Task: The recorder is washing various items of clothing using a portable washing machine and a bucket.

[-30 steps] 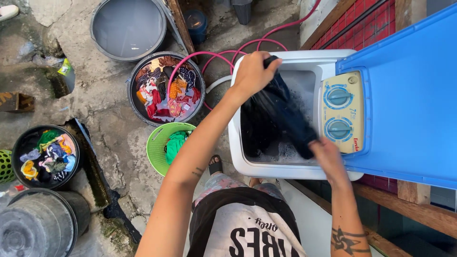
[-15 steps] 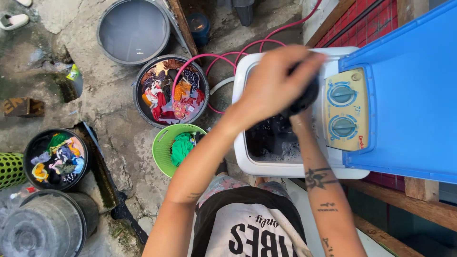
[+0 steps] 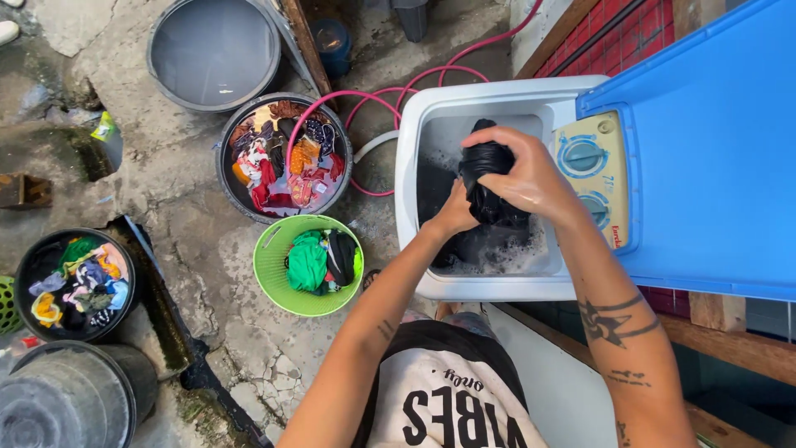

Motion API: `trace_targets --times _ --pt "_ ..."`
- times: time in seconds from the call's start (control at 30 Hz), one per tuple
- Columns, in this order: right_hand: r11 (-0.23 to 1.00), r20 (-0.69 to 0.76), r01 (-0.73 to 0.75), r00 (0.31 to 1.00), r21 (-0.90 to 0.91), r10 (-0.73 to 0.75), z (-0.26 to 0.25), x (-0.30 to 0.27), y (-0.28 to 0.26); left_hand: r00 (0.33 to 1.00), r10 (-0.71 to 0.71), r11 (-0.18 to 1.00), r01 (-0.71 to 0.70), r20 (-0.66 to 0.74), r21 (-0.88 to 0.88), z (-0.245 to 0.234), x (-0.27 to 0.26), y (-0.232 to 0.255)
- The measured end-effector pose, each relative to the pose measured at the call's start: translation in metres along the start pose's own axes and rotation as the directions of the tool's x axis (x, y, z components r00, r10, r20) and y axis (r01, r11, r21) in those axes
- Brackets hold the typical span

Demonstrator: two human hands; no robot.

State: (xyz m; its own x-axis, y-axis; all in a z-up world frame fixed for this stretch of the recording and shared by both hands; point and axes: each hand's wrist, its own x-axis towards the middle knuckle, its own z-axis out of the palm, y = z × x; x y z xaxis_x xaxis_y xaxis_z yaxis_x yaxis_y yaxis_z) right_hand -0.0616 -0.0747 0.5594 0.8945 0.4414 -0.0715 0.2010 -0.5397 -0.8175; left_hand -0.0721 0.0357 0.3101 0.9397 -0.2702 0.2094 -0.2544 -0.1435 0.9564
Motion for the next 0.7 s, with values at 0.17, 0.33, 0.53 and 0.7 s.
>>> trace_targets --times 0.17,0.33,0.53,0.7 --pt "0.893 -0.199 0.159 0.977 0.421 -0.080 -0.033 -0.051 0.064 0.994 -0.095 0.899 0.112 0.062 -0.423 -0.033 0.030 0.050" --pt "0.765 -0.127 -0.199 0.930 0.613 0.344 0.002 -0.079 0.126 0.999 0.035 0.997 -0.033 0.027 -0.063 -0.060 0.054 0.129" --pt "0.481 -0.067 -0.061 0.967 0.874 0.244 0.098 -0.060 0.204 0.979 0.019 0.930 0.058 0.203 -0.363 0.004 0.065 0.118" --pt "0.280 -0.260 0.199 0.944 0.939 0.201 0.080 -0.041 0.176 0.968 -0.013 0.498 0.223 0.249 -0.838 -0.001 0.071 0.100"
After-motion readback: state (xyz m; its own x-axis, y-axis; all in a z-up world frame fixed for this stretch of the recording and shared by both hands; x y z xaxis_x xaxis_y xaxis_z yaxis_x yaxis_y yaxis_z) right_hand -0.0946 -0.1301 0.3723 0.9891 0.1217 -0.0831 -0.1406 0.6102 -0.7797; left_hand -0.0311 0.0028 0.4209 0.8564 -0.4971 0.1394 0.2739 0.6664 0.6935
